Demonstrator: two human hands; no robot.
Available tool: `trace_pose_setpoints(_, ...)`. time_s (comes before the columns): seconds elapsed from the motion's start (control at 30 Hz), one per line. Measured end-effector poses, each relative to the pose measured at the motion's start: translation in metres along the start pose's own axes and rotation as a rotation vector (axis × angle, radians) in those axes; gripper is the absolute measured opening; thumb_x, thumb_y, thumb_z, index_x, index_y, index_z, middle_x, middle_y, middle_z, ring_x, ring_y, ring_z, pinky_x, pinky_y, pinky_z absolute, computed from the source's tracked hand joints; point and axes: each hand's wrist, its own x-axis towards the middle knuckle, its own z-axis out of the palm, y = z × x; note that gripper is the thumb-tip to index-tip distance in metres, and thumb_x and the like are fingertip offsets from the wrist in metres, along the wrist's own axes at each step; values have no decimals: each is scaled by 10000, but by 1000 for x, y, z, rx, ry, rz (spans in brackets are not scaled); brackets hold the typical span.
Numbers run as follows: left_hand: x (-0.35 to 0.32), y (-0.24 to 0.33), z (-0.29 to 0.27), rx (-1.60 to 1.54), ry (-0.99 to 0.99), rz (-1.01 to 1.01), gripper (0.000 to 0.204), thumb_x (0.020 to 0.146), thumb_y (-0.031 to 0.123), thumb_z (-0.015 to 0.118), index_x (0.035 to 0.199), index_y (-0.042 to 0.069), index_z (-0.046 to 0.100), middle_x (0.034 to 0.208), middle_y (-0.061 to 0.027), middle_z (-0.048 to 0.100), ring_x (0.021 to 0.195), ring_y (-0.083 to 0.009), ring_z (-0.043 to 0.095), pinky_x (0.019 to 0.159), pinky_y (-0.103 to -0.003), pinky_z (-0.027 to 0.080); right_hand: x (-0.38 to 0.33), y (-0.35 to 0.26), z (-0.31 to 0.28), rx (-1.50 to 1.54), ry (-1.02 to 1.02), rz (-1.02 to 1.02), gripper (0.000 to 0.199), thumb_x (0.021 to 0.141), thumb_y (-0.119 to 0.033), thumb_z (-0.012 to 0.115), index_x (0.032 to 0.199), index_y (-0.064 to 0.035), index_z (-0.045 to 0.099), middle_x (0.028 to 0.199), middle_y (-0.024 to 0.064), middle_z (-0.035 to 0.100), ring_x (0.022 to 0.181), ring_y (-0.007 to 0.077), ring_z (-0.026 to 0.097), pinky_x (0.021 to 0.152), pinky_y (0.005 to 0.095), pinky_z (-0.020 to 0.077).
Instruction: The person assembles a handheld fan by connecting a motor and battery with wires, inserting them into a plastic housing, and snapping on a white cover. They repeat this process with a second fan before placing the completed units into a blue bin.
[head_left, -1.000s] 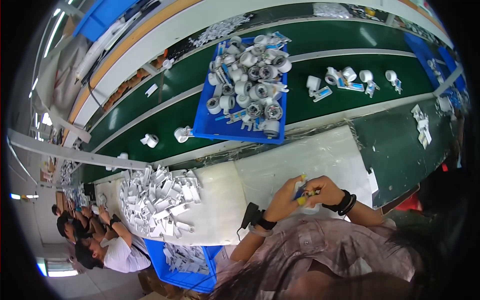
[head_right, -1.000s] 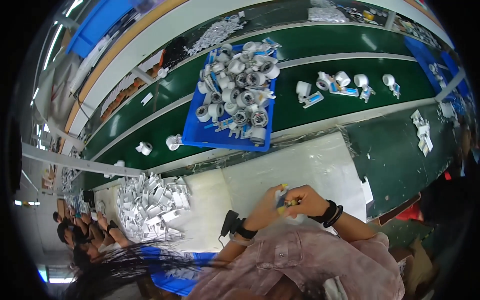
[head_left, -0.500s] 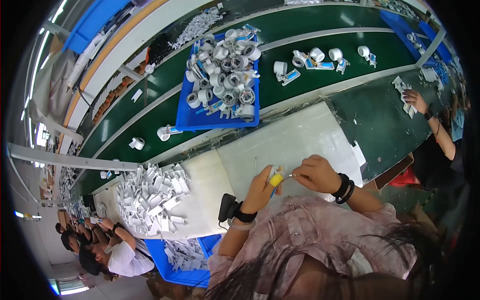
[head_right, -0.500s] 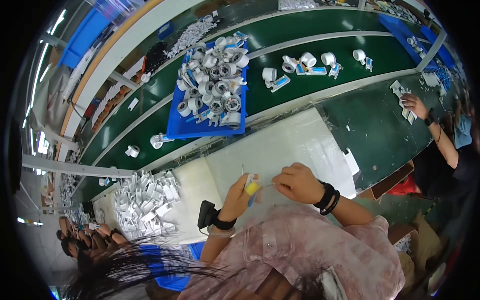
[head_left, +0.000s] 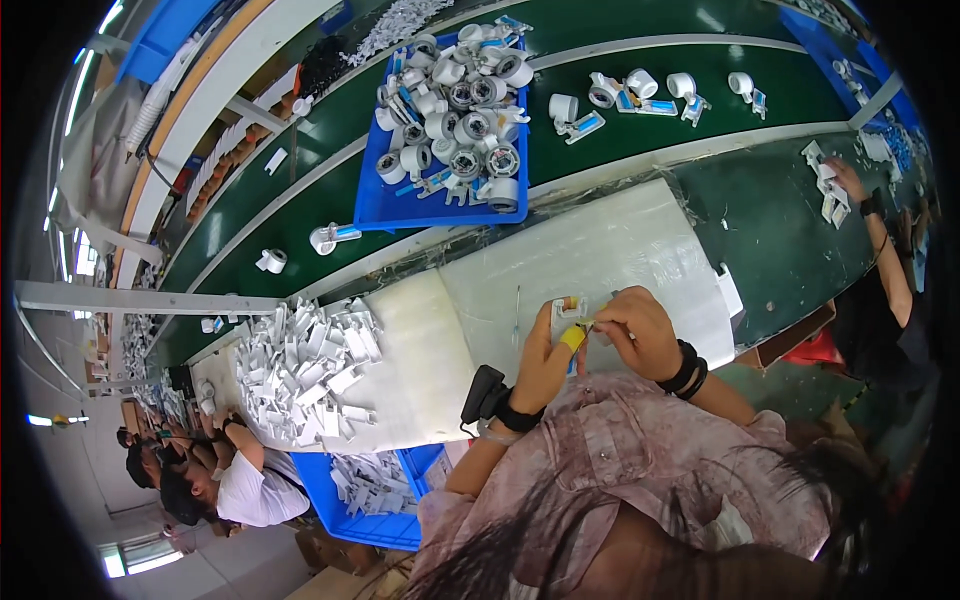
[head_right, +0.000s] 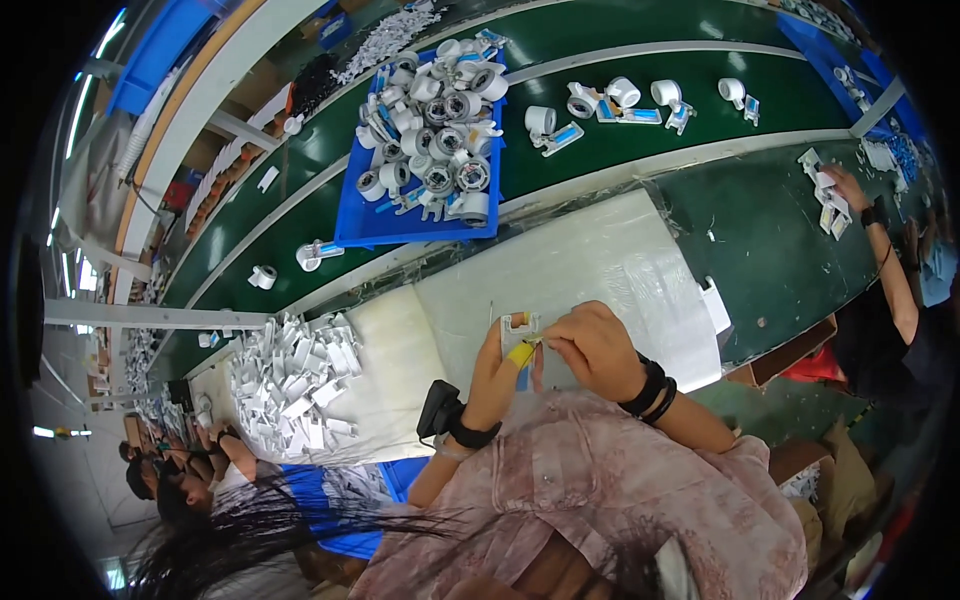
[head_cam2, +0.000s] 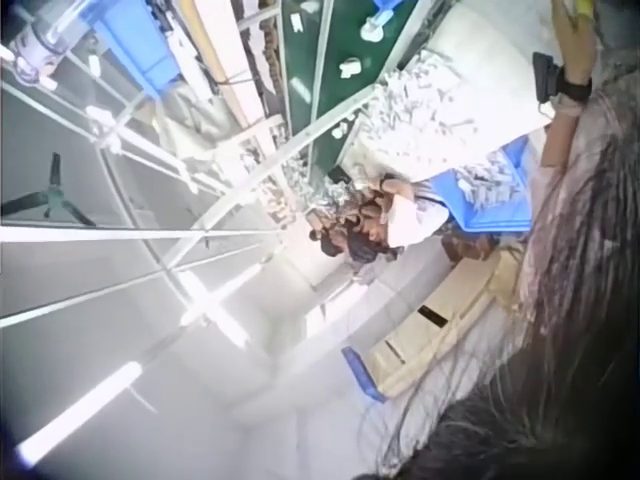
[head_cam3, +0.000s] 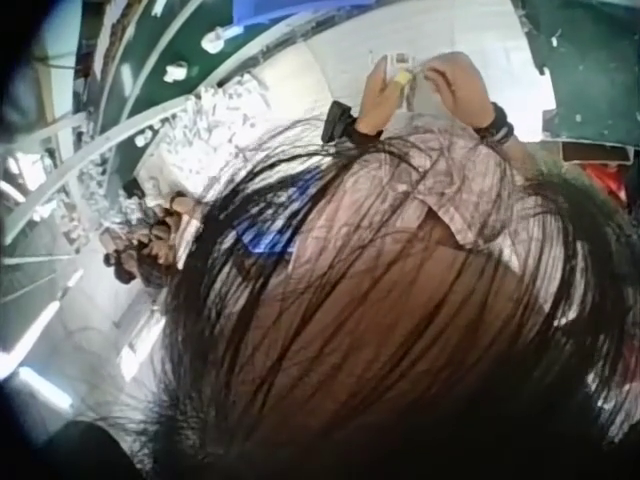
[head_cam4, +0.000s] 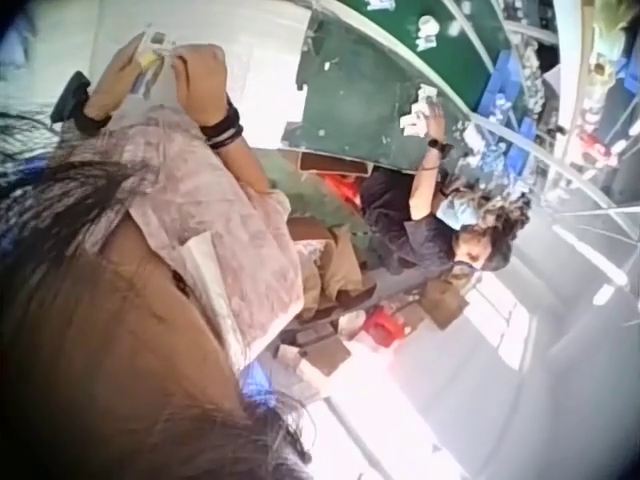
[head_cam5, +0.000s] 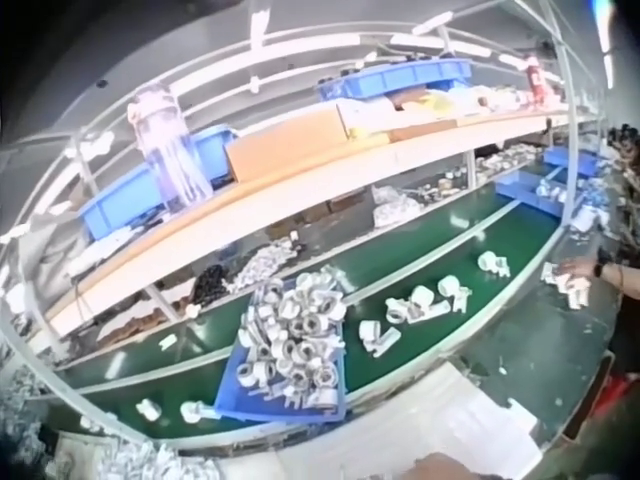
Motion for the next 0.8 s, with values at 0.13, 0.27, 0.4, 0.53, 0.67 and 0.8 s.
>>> trace_pose_setpoints(0.13,-3,-2,-2,-9,-40,57,392,885,-23,389,1277,-3,400,883,-91,548,644,-126,530,532,-252,461,-3,3,2,6,0,-68,231,725,-3,732,940,-66,673,880,87,596,812,270,571,712,370,467)
trace_pose_setpoints(0.27,-4,7,5,48,-10,125,445,841,-49,375,1284,-6,385,891,-92,549,642,-115,511,522,-250,455,-6,7,9,-12,61,-90,261,692,-4,756,933,-82,691,901,78,569,792,266,556,692,351,459)
trace_pose_setpoints(0.4,-4,7,5,167,-4,167,444,839,-36,388,1282,-3,392,864,-80,560,618,-116,515,525,-250,444,-8,9,11,-3,94,-100,294,666,-1,774,935,-95,702,912,68,550,767,253,537,667,337,444)
trace_pose_setpoints(0.53,-3,5,4,192,3,165,443,835,-27,398,1277,3,400,825,-75,572,596,-115,518,530,-254,435,-6,9,12,0,115,-122,300,655,4,778,927,-97,703,900,61,550,755,246,530,648,335,432)
trace_pose_setpoints(0.67,-4,3,4,195,-3,143,445,834,-27,409,1277,14,402,804,-77,572,591,-116,516,530,-258,433,-7,8,12,3,124,-119,302,647,4,781,920,-100,704,895,58,549,749,244,528,641,334,431)
trace_pose_setpoints(0.8,-6,9,6,282,-35,107,447,847,-62,363,1290,-6,387,881,-77,539,738,-121,518,606,-247,457,-7,8,11,-1,134,-118,303,643,-1,784,917,-105,706,888,56,552,742,240,528,633,331,430)
